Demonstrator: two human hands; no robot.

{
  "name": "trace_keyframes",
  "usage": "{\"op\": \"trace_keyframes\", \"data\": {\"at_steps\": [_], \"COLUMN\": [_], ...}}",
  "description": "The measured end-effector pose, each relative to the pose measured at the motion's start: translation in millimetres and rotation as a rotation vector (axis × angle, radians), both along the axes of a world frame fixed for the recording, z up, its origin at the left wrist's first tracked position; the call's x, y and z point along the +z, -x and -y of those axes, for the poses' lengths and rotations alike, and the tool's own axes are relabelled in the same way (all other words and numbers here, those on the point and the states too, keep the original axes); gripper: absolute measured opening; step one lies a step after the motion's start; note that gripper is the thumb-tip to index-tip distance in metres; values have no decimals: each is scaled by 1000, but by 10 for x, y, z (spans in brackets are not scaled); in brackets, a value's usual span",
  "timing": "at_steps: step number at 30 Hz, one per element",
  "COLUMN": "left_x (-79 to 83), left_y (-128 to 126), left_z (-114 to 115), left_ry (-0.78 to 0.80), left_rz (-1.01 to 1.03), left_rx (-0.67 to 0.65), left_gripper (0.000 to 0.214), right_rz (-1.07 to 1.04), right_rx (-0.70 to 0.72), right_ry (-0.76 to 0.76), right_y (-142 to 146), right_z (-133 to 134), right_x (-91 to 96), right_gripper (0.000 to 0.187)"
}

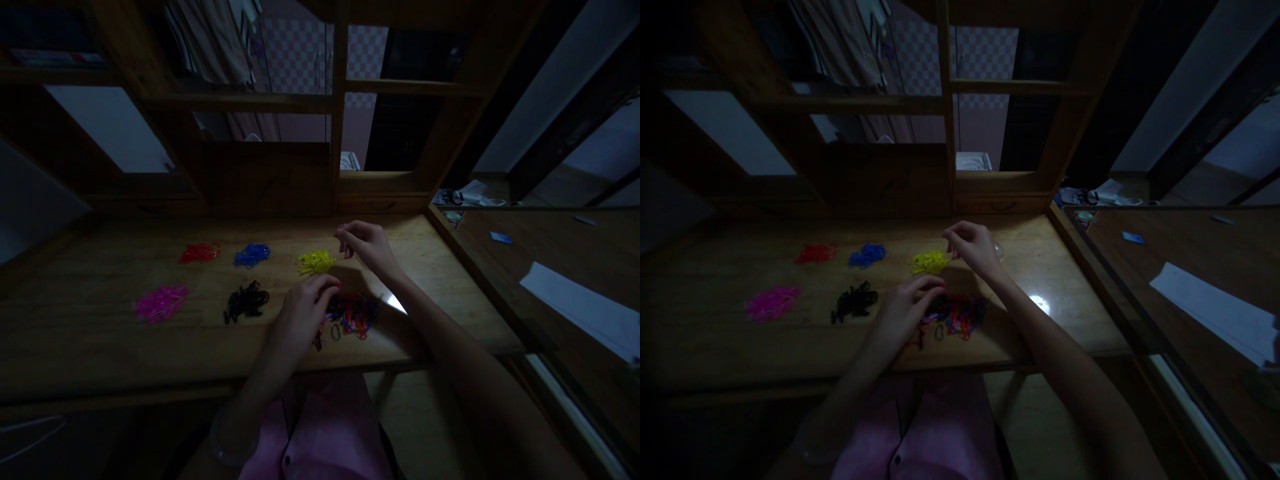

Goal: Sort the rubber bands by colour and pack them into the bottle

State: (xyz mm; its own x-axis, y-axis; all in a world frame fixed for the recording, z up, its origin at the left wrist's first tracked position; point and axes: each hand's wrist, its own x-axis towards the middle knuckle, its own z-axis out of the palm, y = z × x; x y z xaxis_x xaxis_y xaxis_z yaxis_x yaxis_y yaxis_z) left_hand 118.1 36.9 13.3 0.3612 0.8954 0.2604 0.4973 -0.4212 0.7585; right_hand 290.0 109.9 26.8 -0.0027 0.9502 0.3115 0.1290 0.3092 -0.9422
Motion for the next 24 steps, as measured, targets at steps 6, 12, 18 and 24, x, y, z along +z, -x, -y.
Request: {"op": "trace_keyframes", "data": {"at_steps": [6,12,18,24], "left_x": [-61,-217,-321,-207], "left_y": [-243,-282,-266,-218], "left_z": [-45,-12,-4,-10], "left_ry": [-132,-99,-180,-172], "left_rz": [-206,-325,-388,-292], "left_rx": [-39,-71,-100,-21], "left_gripper": [18,21,25,19], "right_rz": [7,15,23,12], "right_rx": [-4,-15,-12,-12], "right_ry": [-16,2,-19,-4], "right_y": [1,5,2,1], "right_z": [9,57,36,48], "right_x": [17,96,62,80], "right_gripper": [21,21,21,24]}}
